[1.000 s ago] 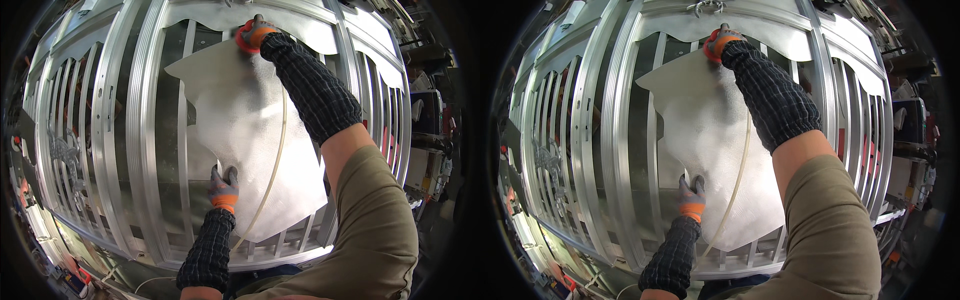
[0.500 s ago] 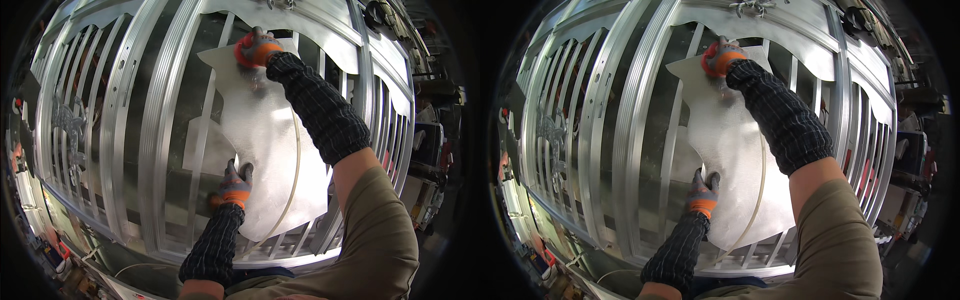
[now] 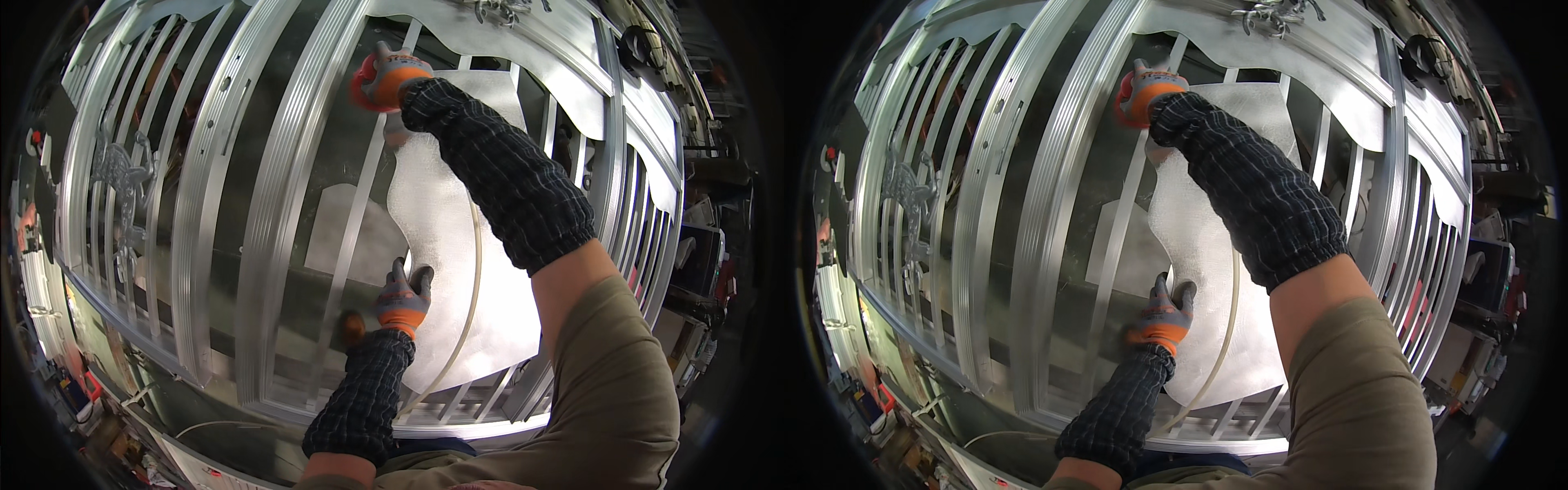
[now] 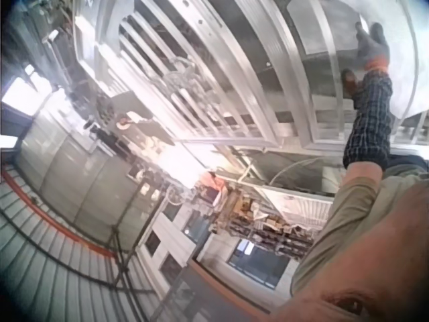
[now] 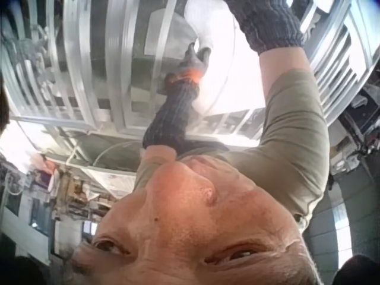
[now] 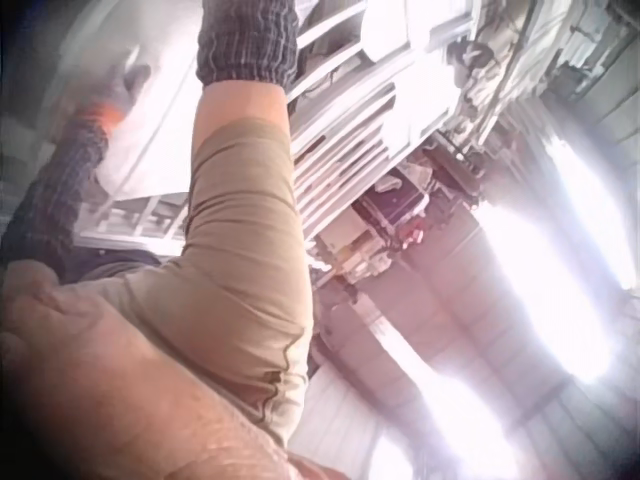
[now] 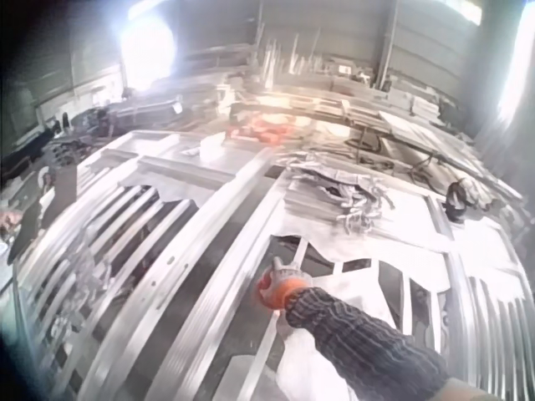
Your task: The person uses a handheld orbital sander to smooth the surface of several large metal sheets placed on a workbench. They repeatedly flip the sheets to sand both sides, moving the tool in circular motions across the surface.
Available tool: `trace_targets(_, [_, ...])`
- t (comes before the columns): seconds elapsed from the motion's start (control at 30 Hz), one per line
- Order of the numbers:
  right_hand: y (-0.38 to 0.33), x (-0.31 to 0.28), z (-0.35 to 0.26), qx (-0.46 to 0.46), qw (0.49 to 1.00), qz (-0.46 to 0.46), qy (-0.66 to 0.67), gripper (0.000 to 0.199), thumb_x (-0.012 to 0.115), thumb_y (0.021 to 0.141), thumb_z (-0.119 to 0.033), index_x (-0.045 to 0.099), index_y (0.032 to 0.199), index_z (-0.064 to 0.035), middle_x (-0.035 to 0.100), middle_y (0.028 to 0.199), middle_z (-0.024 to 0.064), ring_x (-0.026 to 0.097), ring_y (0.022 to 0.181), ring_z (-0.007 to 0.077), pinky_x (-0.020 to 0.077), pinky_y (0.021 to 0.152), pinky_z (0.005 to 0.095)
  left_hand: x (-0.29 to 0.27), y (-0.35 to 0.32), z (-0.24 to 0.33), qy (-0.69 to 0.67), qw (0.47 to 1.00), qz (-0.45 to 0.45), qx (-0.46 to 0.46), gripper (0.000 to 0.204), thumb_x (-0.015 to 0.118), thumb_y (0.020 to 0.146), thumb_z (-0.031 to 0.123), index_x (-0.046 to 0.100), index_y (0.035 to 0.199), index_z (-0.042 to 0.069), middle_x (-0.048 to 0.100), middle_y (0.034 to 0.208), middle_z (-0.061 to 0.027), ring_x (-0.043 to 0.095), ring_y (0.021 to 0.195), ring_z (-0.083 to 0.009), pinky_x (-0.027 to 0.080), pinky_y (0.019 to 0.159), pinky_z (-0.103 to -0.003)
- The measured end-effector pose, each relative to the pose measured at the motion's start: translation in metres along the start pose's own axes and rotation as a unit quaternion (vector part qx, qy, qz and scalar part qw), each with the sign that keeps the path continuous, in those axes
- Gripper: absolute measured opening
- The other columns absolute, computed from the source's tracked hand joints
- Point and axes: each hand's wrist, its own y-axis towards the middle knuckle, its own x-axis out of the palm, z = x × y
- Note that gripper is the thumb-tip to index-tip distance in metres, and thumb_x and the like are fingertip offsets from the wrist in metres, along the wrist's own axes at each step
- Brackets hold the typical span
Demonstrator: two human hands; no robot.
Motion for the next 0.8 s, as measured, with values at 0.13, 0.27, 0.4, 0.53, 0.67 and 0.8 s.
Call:
trace_targets(0.13, [0.011,-0.001,0.020,0.070,0.996,0.055,0.018,0.084,0.071,0.084,-0.056,0.041,0.152,-0.0170,0.055,0.147,0.0220,0.056,0.136,0.0388,0.0471,0.111,0.0465,-0.012,-0.001,0.011,-0.001,0.999,-0.033,-0.020,0.079,0.061,0.094,0.062,0.046,0.149,0.008,0.064,0.129,-0.0269,0.068,0.107,-0.0464,0.056,0.088,-0.054])
trace_targets(0.27, [0.019,0.012,0.025,-0.006,0.998,0.048,0.028,0.080,0.070,0.084,-0.057,0.044,0.149,-0.0173,0.057,0.141,0.0227,0.058,0.133,0.0402,0.0477,0.109,0.0474,-0.018,0.000,0.018,-0.005,0.998,-0.048,-0.036,0.077,0.062,0.094,0.061,0.047,0.149,0.009,0.063,0.132,-0.0268,0.066,0.113,-0.0464,0.055,0.092,-0.054])
trace_targets(0.4, [0.005,-0.002,0.004,0.001,0.999,0.035,-0.008,0.079,0.070,0.084,-0.056,0.045,0.148,-0.0168,0.058,0.138,0.0230,0.060,0.130,0.0403,0.0486,0.107,0.0475,-0.013,-0.001,0.014,-0.001,0.999,-0.037,-0.023,0.079,0.061,0.094,0.062,0.045,0.150,0.008,0.064,0.129,-0.0262,0.068,0.108,-0.0455,0.056,0.089,-0.054])
trace_targets(0.53, [0.017,-0.001,0.025,0.046,0.995,0.086,0.016,0.081,0.070,0.086,-0.054,0.043,0.152,-0.0174,0.058,0.140,0.0237,0.060,0.129,0.0410,0.0485,0.107,0.0472,-0.013,0.000,0.012,0.012,0.999,-0.042,-0.022,0.079,0.062,0.094,0.061,0.044,0.150,0.008,0.064,0.131,-0.0261,0.068,0.109,-0.0450,0.056,0.090,-0.053])
trace_targets(0.67, [0.010,0.006,0.021,0.016,0.999,0.035,0.002,0.085,0.071,0.085,-0.055,0.040,0.155,-0.0171,0.056,0.142,0.0245,0.059,0.131,0.0420,0.0483,0.108,0.0479,-0.009,-0.001,0.007,0.014,0.999,-0.035,-0.016,0.079,0.063,0.094,0.060,0.044,0.151,0.008,0.064,0.131,-0.0261,0.068,0.110,-0.0450,0.056,0.091,-0.053])
trace_targets(0.8, [0.010,0.002,0.031,0.035,0.996,0.076,0.009,0.087,0.073,0.084,-0.055,0.040,0.155,-0.0168,0.056,0.141,0.0262,0.059,0.130,0.0430,0.0487,0.107,0.0489,-0.004,-0.002,0.006,0.016,1.000,-0.017,-0.002,0.078,0.064,0.094,0.058,0.044,0.150,0.008,0.064,0.129,-0.0265,0.069,0.108,-0.0455,0.057,0.089,-0.053])
